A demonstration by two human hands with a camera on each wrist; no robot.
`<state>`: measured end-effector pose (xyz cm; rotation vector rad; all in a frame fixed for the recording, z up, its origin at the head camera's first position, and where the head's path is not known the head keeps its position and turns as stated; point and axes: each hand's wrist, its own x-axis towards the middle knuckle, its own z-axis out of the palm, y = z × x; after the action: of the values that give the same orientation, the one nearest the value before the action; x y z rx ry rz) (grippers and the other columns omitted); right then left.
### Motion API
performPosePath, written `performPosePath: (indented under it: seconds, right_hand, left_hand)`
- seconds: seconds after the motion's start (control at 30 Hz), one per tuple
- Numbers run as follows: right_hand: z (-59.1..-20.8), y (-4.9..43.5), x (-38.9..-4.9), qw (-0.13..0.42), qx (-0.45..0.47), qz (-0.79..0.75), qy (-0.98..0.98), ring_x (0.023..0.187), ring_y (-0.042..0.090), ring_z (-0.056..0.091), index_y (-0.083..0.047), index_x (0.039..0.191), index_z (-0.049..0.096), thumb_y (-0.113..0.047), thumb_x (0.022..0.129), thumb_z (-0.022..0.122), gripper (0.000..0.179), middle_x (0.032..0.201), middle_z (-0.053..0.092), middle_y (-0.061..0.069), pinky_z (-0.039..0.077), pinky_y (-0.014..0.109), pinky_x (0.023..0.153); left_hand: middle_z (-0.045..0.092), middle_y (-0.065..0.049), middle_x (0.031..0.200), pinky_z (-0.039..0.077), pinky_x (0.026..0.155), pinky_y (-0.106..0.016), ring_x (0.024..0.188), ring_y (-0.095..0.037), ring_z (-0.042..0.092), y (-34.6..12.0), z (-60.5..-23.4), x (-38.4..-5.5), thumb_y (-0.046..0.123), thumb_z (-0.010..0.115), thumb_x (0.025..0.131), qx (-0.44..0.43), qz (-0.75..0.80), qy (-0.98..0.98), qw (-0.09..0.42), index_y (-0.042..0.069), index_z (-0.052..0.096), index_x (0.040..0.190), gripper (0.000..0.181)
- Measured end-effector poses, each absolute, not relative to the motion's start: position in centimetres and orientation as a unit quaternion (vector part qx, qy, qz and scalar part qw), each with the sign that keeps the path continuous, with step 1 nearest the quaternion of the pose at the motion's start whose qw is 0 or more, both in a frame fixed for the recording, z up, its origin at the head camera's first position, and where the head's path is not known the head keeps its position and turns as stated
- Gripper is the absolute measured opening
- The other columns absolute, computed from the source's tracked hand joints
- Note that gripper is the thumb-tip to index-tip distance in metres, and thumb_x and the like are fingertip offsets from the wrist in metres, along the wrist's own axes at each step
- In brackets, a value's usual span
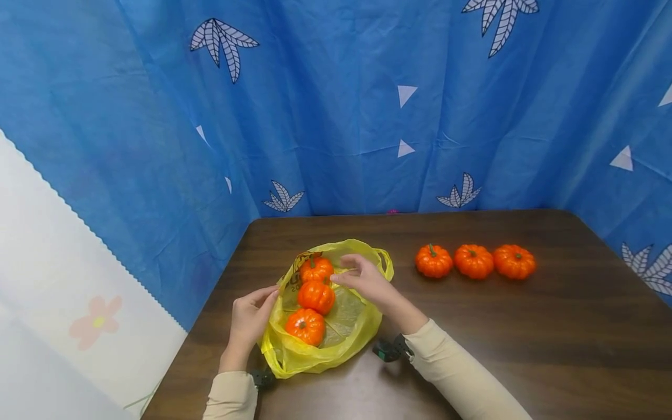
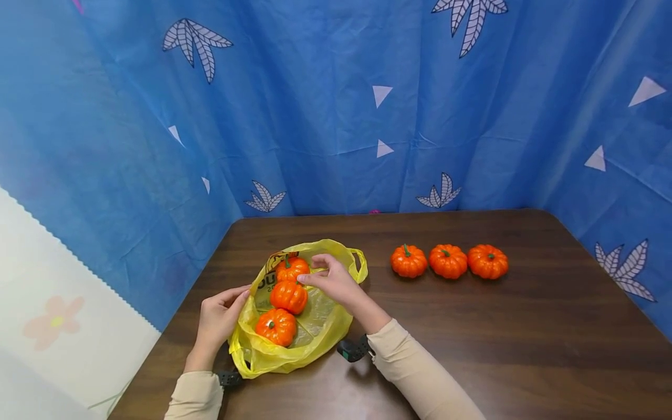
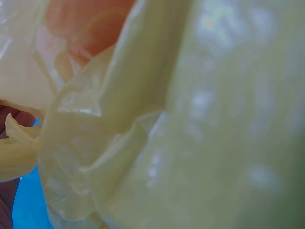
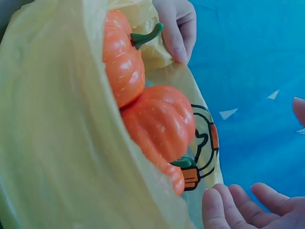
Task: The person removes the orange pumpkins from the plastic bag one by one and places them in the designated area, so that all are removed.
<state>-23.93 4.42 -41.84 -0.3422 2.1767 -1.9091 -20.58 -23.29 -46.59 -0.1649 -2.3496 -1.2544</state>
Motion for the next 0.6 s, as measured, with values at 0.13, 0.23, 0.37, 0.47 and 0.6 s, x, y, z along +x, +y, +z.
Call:
performPosePath:
  seconds: [0.13,0.23,0.37,0.47,0.6]
  right_hand:
    - [-41.8,3.9,-24.1,0.134,-0.11,-0.654,0.736,0.118,0.031,0.061,0.002,0.145,0.044,-0.029,0.09,0.075,0.071,0.145,0.05,0.023,0.049,0.055,0.104]
    - [-42.0,3.6,-24.3,0.147,-0.106,-0.654,0.735,0.116,0.032,0.061,0.004,0.144,0.044,-0.027,0.089,0.075,0.07,0.142,0.052,0.025,0.049,0.056,0.104]
    - [-42.5,3.2,-24.5,0.159,-0.1,-0.65,0.736,0.119,0.036,0.06,0.006,0.143,0.044,-0.027,0.089,0.076,0.071,0.141,0.052,0.026,0.049,0.056,0.104]
    - [-42.8,2.9,-24.7,0.165,-0.091,-0.644,0.742,0.12,0.038,0.059,0.006,0.143,0.045,-0.03,0.088,0.076,0.072,0.142,0.052,0.024,0.05,0.055,0.103]
    - [-43.3,2.7,-24.9,0.171,-0.078,-0.634,0.75,0.118,0.039,0.06,0.007,0.14,0.048,-0.032,0.088,0.075,0.07,0.141,0.054,0.025,0.053,0.053,0.099]
  left_hand:
    - [0.078,-0.011,0.099,0.057,0.072,-0.013,0.084,-0.015,0.074,-23.4,-46.6,-20.6,0.007,0.075,0.089,-0.057,-0.454,-0.858,0.233,0.004,0.079,0.102,0.014]
    - [0.078,-0.01,0.099,0.056,0.072,-0.012,0.085,-0.014,0.074,-23.4,-46.6,-20.6,0.007,0.075,0.089,-0.059,-0.455,-0.857,0.232,0.004,0.079,0.102,0.014]
    - [0.078,-0.012,0.098,0.055,0.071,-0.01,0.085,-0.017,0.074,-23.3,-46.7,-20.6,0.005,0.076,0.088,-0.067,-0.459,-0.854,0.237,0.004,0.079,0.102,0.014]
    - [0.078,-0.012,0.098,0.054,0.071,-0.008,0.085,-0.019,0.074,-23.3,-46.7,-20.7,0.004,0.075,0.088,-0.07,-0.459,-0.852,0.241,0.004,0.079,0.102,0.015]
    - [0.078,-0.012,0.099,0.055,0.073,-0.01,0.086,-0.017,0.074,-23.3,-46.6,-20.7,0.005,0.075,0.089,-0.066,-0.457,-0.855,0.237,0.004,0.079,0.102,0.014]
